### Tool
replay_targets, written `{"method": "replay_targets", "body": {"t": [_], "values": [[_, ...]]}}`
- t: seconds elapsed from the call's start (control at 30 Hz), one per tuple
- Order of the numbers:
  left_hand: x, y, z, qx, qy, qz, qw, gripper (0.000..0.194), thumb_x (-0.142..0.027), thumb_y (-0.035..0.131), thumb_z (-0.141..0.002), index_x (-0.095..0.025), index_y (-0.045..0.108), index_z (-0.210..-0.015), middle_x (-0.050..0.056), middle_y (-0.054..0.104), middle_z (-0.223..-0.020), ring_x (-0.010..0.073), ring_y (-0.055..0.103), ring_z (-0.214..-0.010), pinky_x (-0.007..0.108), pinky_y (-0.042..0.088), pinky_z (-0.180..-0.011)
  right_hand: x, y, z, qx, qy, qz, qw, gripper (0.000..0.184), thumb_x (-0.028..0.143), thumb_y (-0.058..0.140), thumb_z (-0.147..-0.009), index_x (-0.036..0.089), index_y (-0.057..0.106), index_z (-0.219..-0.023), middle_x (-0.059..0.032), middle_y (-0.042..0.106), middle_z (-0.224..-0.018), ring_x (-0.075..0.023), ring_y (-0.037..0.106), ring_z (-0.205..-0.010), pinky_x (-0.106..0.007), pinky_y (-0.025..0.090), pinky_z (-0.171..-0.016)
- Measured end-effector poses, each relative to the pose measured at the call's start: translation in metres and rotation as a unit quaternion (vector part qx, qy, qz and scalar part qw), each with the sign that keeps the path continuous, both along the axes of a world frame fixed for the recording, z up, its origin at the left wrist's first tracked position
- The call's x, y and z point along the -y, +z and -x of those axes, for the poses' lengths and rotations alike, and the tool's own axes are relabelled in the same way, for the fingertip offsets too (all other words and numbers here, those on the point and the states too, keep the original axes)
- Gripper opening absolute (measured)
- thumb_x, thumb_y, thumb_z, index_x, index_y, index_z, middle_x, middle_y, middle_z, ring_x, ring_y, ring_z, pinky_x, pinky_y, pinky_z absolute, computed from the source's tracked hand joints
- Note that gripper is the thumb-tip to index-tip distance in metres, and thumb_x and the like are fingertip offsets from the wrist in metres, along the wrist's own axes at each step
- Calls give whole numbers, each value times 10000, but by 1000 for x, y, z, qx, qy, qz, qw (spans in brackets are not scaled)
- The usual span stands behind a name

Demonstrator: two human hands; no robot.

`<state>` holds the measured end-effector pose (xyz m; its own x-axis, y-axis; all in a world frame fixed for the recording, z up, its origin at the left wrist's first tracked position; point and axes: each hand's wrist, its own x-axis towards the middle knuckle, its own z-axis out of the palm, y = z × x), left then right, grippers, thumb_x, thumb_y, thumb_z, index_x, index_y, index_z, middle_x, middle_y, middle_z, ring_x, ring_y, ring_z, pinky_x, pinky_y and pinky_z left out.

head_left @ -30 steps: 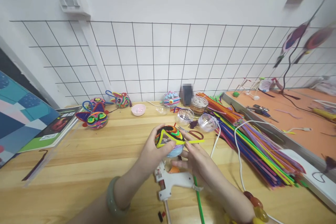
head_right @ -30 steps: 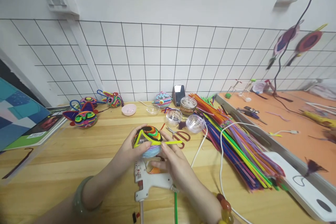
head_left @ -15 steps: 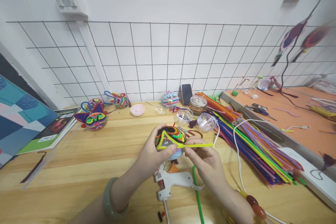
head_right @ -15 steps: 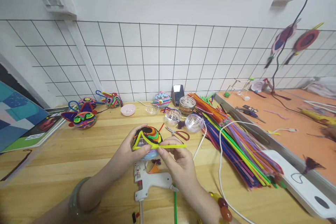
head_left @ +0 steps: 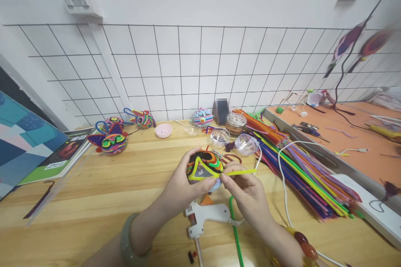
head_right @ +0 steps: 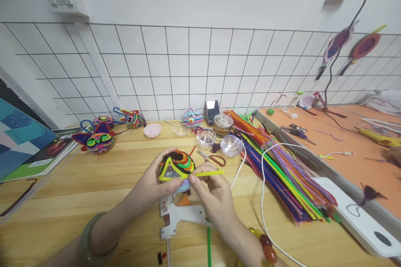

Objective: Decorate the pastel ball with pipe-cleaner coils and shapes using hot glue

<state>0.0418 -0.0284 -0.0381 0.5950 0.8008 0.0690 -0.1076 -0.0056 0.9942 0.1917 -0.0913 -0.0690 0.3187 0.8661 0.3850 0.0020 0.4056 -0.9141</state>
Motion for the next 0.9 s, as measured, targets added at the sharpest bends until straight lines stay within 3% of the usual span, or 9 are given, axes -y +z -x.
{"method": "replay_targets", "body": {"t": [0.23,0.47,0.6,0.73,0.9], "values": [[-1,0,0,-25,37,-45,998,585,-206,707,-687,-198,447,-1211,103,564,-1252,261,549,-1146,360,443,-966,0,3,4,-46,6,24,999,146,336,724,-747,221,638,-727,0,564,-703,-149,528,-639,-270,458,-577],[-2,3,0,0,12,-12,1000,551,-258,711,-681,-189,465,-1169,100,617,-1174,259,589,-1087,363,464,-927,1,1,2,-52,7,8,999,105,315,700,-774,226,646,-765,9,555,-699,-126,497,-589,-252,434,-541],[-2,1,0,-8,32,-32,999,581,-239,715,-673,-190,462,-1193,108,572,-1242,271,554,-1139,366,443,-958,3,0,0,33,-30,-43,998,40,218,661,-809,239,643,-781,-1,568,-733,-155,544,-704,-274,459,-630],[-2,1,2,-16,33,-49,998,610,-226,710,-683,-189,432,-1225,112,563,-1242,264,554,-1127,363,441,-962,10,-3,-4,185,-89,-131,970,192,77,630,-802,258,635,-864,-12,578,-778,-169,561,-743,-295,456,-654],[-3,3,4,-3,18,-47,999,655,-237,720,-690,-200,400,-1260,108,559,-1251,243,565,-1114,337,448,-959,16,-4,-8,298,-93,-205,928,414,-18,611,-769,291,606,-1046,-25,588,-793,-191,572,-729,-327,468,-634]]}}
